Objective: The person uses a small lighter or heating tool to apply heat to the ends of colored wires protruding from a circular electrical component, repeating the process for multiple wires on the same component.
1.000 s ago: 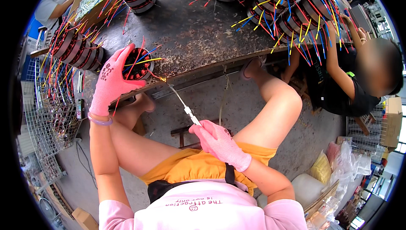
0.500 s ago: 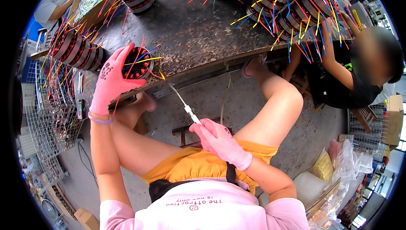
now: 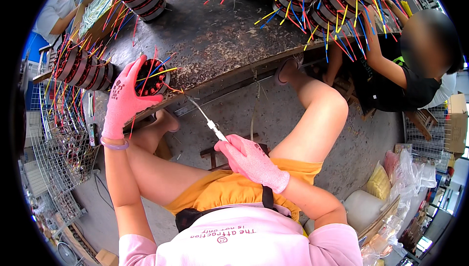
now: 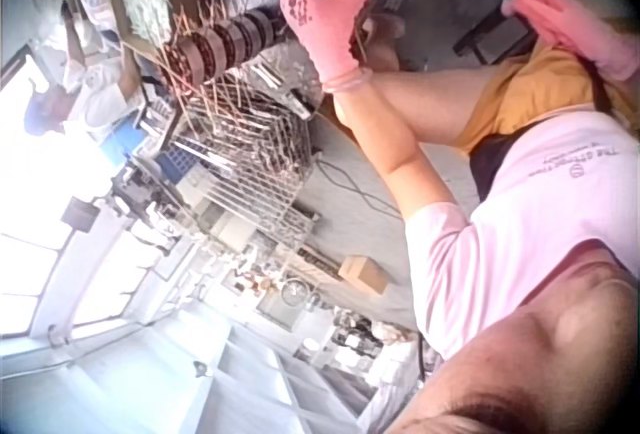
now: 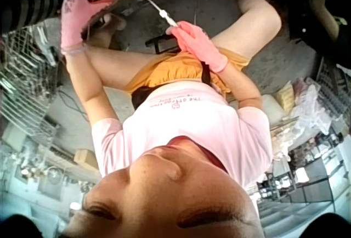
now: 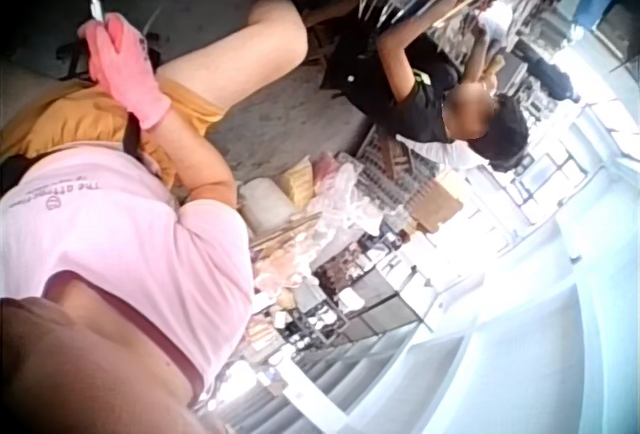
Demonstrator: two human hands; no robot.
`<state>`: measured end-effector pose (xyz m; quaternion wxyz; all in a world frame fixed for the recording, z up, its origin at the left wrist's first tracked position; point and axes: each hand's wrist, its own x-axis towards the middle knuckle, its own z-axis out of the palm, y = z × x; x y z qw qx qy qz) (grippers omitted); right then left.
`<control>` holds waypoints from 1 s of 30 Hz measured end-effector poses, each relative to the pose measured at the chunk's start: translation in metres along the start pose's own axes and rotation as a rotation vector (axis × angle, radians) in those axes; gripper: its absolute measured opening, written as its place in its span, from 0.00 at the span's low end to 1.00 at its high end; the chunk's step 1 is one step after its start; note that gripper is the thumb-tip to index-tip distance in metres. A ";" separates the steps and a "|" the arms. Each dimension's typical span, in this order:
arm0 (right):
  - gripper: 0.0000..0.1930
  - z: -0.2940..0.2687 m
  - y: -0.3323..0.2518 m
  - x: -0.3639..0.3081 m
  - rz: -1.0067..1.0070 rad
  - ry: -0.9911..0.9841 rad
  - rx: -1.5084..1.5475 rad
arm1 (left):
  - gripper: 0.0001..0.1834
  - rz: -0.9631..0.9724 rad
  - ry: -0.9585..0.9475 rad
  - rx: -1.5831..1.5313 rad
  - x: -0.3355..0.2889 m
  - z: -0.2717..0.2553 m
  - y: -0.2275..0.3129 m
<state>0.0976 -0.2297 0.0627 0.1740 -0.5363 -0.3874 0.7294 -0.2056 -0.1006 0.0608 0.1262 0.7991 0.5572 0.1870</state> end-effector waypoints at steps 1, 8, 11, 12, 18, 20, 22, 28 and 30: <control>0.15 0.000 0.000 0.000 -0.006 -0.003 0.007 | 0.51 0.003 0.000 0.002 0.000 0.000 -0.001; 0.14 -0.001 0.001 -0.001 0.007 0.004 0.021 | 0.51 -0.006 -0.010 0.023 0.000 0.002 -0.004; 0.14 -0.001 0.000 -0.001 0.012 -0.001 0.029 | 0.51 -0.007 -0.008 0.029 -0.001 0.002 -0.004; 0.14 -0.001 0.002 -0.001 0.004 -0.002 0.039 | 0.51 -0.006 -0.008 0.029 0.000 0.002 -0.004; 0.15 -0.001 0.004 0.000 0.012 -0.007 0.056 | 0.51 0.000 0.001 0.025 0.000 0.003 -0.003; 0.15 -0.001 0.004 0.000 0.006 0.001 0.055 | 0.51 0.006 0.006 0.021 0.000 0.003 -0.004; 0.15 -0.001 0.006 0.000 -0.022 0.007 0.031 | 0.51 0.007 0.005 0.020 0.001 0.003 -0.003; 0.15 -0.001 0.006 0.001 -0.039 0.009 0.028 | 0.52 -0.007 -0.005 0.016 0.001 0.005 -0.005; 0.15 -0.002 0.007 0.001 -0.044 0.011 0.018 | 0.52 -0.010 -0.005 0.013 0.002 0.006 -0.005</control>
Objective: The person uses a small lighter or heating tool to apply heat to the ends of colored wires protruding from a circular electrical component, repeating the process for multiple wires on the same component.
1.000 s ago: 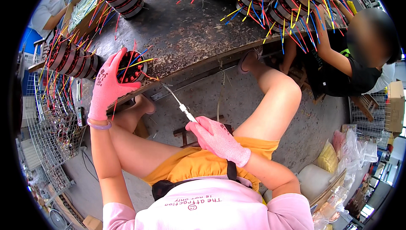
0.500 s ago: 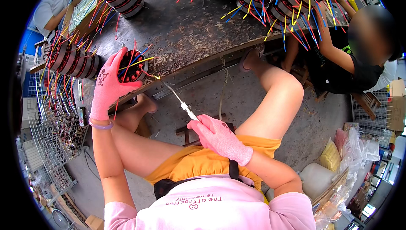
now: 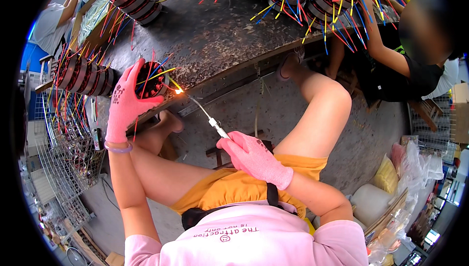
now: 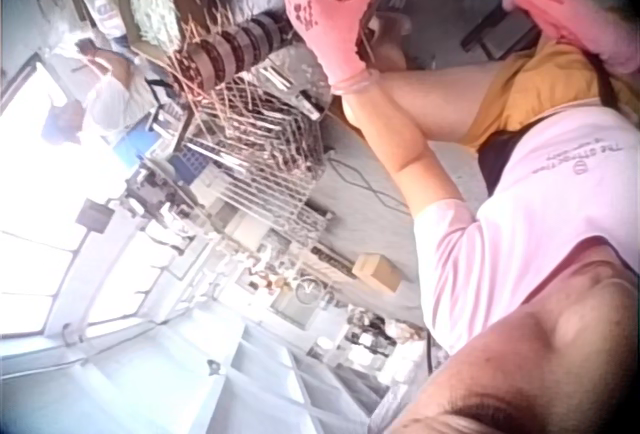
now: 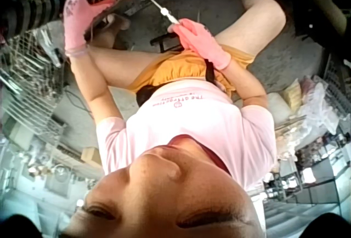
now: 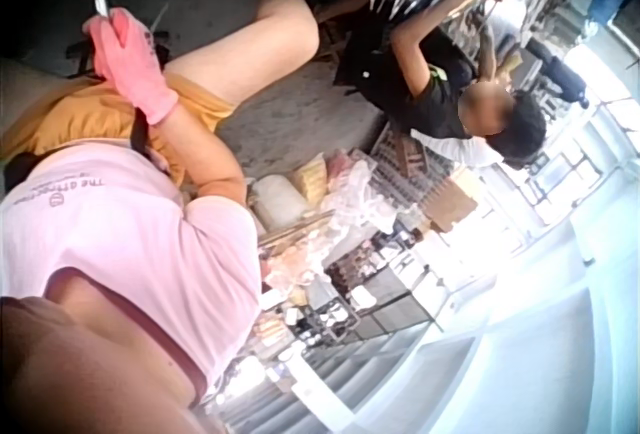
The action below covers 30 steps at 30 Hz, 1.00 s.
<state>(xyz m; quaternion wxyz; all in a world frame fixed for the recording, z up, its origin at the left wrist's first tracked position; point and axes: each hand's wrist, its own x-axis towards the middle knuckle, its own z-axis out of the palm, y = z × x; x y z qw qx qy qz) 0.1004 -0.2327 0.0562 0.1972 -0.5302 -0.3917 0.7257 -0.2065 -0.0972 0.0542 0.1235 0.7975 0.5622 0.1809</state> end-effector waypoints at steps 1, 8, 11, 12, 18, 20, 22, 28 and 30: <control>0.15 0.000 0.001 0.001 0.002 -0.001 -0.003 | 0.53 -0.004 -0.001 0.010 0.000 0.000 0.001; 0.14 0.001 0.000 0.000 0.031 -0.008 0.041 | 0.53 -0.026 -0.006 0.030 -0.001 -0.002 0.004; 0.15 0.001 0.003 0.001 0.000 0.003 0.018 | 0.54 -0.021 -0.003 0.029 -0.001 -0.001 0.003; 0.15 0.001 0.003 0.001 0.001 0.003 0.018 | 0.54 -0.020 -0.003 0.029 -0.001 -0.001 0.003; 0.15 0.001 -0.001 0.001 0.031 0.003 0.023 | 0.54 -0.036 -0.014 0.055 -0.001 -0.002 0.004; 0.16 0.001 0.001 0.002 0.017 0.009 0.007 | 0.54 -0.031 -0.012 0.048 -0.001 -0.002 0.004; 0.16 0.001 0.004 0.002 0.003 0.018 0.015 | 0.54 -0.027 -0.011 0.044 -0.001 -0.001 0.004; 0.16 0.001 0.006 0.004 0.001 0.006 0.039 | 0.54 -0.021 -0.004 0.026 -0.001 -0.001 0.003; 0.16 0.001 0.006 0.004 0.006 0.008 0.040 | 0.54 -0.032 -0.011 0.017 -0.001 -0.001 0.004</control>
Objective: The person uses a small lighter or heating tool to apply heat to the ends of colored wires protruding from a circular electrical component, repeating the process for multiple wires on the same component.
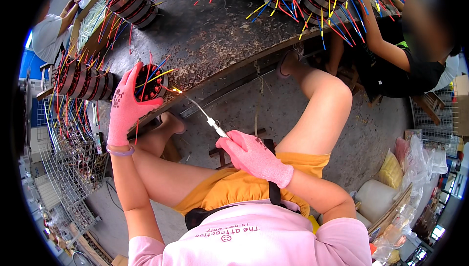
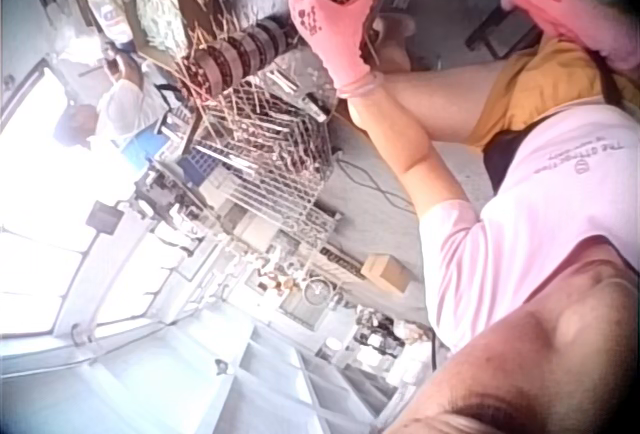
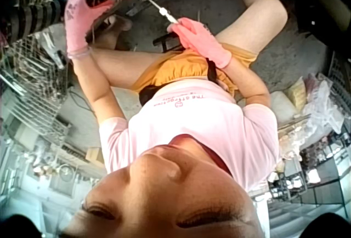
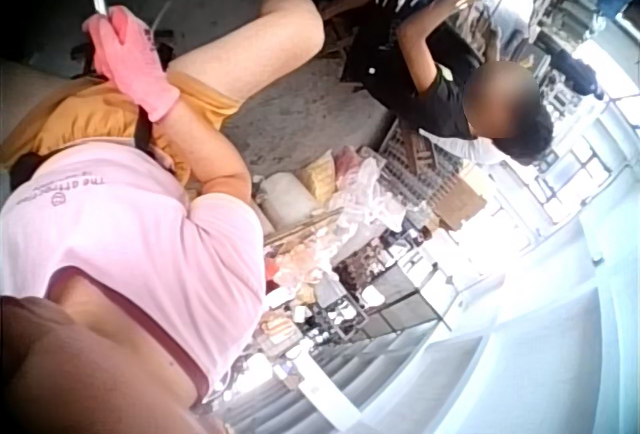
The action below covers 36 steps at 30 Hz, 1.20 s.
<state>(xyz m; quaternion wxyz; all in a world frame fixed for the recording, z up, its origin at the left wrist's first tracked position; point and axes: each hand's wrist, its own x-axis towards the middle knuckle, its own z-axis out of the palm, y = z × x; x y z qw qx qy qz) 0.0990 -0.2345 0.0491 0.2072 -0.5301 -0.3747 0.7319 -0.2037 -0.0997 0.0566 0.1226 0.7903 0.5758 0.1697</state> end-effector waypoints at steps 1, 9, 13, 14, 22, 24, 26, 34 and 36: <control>0.16 0.000 -0.001 0.000 0.005 0.002 -0.003 | 0.54 0.005 0.002 0.002 0.000 0.000 0.000; 0.16 -0.001 0.000 0.000 -0.011 -0.001 -0.018 | 0.55 0.015 0.006 0.012 -0.001 0.002 -0.003; 0.15 -0.001 0.001 0.000 -0.018 0.000 -0.015 | 0.55 0.024 0.008 0.013 -0.001 0.001 -0.004; 0.15 -0.001 0.002 0.000 -0.029 0.004 -0.020 | 0.55 0.023 0.009 0.015 -0.001 0.001 -0.004; 0.15 0.000 -0.003 -0.001 0.006 0.004 -0.017 | 0.54 0.012 0.003 0.010 -0.001 0.000 -0.001; 0.15 0.000 -0.002 -0.001 0.010 0.006 -0.009 | 0.54 0.016 0.005 0.008 -0.001 0.000 -0.001; 0.16 -0.001 -0.002 -0.001 0.024 0.007 -0.007 | 0.54 0.015 0.006 -0.004 -0.001 0.000 0.000; 0.17 -0.002 -0.007 -0.004 0.027 0.017 0.028 | 0.52 0.028 0.059 0.040 -0.002 0.001 0.001; 0.17 -0.002 -0.006 -0.006 0.026 0.003 0.048 | 0.48 0.096 0.136 0.059 -0.005 -0.001 0.001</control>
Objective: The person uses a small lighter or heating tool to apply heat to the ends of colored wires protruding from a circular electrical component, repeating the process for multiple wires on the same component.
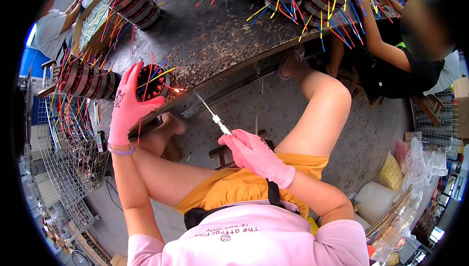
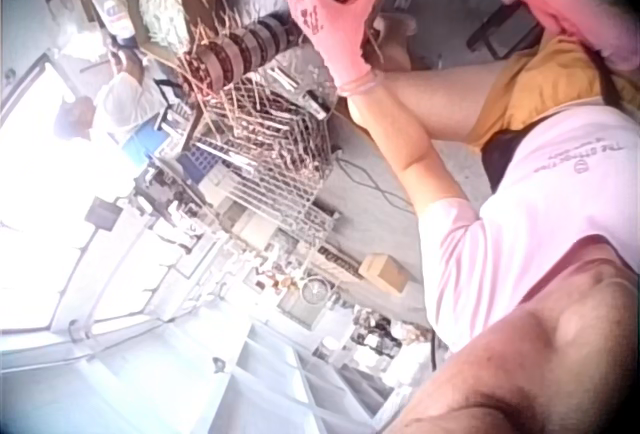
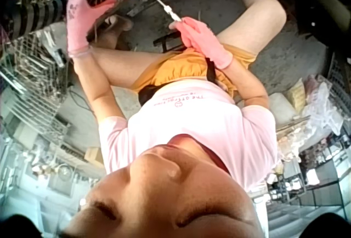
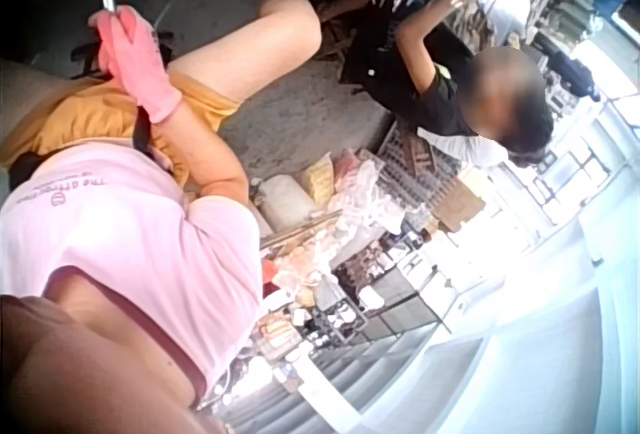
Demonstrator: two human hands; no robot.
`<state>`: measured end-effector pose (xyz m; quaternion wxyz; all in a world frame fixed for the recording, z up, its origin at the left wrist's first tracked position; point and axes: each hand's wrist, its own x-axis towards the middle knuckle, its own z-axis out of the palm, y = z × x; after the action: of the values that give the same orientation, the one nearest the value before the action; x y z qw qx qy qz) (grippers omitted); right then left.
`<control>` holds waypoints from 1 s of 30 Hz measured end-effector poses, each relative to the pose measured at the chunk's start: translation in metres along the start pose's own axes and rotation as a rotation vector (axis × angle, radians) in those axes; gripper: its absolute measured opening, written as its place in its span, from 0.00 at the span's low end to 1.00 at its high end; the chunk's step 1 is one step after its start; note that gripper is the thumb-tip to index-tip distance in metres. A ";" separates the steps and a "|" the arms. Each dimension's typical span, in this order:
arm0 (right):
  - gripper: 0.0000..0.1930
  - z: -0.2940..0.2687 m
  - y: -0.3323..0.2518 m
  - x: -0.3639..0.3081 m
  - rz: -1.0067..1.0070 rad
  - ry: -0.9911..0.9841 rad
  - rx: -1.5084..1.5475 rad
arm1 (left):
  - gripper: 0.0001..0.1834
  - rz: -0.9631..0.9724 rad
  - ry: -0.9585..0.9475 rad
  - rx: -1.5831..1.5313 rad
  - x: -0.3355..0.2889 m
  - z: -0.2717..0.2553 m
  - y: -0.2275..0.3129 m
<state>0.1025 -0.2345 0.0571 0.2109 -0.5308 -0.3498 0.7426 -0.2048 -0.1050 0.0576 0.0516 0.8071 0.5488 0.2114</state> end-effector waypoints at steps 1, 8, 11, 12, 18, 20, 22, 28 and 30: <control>0.17 -0.003 0.000 -0.002 0.005 0.000 0.018 | 0.44 -0.020 0.015 -0.090 0.003 -0.005 0.010; 0.19 -0.008 -0.011 -0.016 -0.031 -0.025 0.103 | 0.14 -0.522 -0.191 -1.335 -0.056 0.005 0.106; 0.19 -0.005 -0.021 -0.023 -0.072 -0.079 0.145 | 0.20 -0.982 -0.334 -1.631 -0.081 0.044 0.140; 0.19 -0.005 -0.019 -0.022 -0.088 -0.097 0.149 | 0.24 -1.051 -0.377 -1.710 -0.083 0.060 0.146; 0.20 -0.012 -0.014 -0.025 -0.102 -0.157 0.211 | 0.30 -0.974 -0.381 -2.008 -0.075 0.085 0.165; 0.20 -0.014 -0.016 -0.026 -0.085 -0.152 0.198 | 0.30 -1.034 -0.356 -1.973 -0.071 0.086 0.169; 0.21 -0.015 -0.015 -0.028 -0.092 -0.166 0.208 | 0.30 -1.056 -0.341 -1.996 -0.070 0.083 0.173; 0.22 -0.015 -0.011 -0.028 -0.104 -0.165 0.190 | 0.30 -1.042 -0.302 -2.041 -0.075 0.090 0.172; 0.22 -0.016 -0.011 -0.028 -0.108 -0.164 0.190 | 0.30 -1.068 -0.290 -2.061 -0.075 0.091 0.173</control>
<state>0.1262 -0.2418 0.0797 0.2705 -0.4263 -0.3217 0.8010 -0.0426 -0.2274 0.0086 0.8262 0.0668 0.3762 0.4140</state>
